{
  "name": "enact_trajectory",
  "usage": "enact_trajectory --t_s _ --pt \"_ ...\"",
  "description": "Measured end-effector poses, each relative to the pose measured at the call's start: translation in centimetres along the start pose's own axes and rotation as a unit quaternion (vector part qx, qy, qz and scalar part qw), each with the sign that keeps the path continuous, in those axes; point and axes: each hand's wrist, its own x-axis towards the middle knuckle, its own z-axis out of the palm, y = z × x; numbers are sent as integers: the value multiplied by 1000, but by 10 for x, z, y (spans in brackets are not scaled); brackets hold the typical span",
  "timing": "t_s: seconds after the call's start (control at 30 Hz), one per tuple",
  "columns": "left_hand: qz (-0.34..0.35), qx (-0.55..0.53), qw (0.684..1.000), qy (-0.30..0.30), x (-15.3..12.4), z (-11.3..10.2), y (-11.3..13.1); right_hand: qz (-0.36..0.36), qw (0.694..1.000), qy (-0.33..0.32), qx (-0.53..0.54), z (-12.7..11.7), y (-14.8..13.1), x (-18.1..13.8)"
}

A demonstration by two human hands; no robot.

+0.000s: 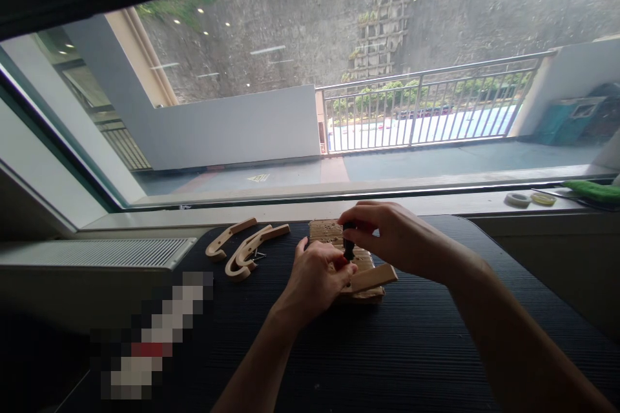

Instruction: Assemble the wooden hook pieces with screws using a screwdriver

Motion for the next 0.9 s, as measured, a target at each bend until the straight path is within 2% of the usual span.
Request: enact_trajectory --t_s 0.67,0.83,0.9 --pt "-6 10 1000 -19 -1 -4 3 16 1000 3 -3 0 3 -1" --pt "18 52 997 -61 -7 -14 2 55 998 -13 -20 -1 10 -3" --pt "15 82 994 -76 -8 -17 3 64 997 -44 -27 -3 13 -5"
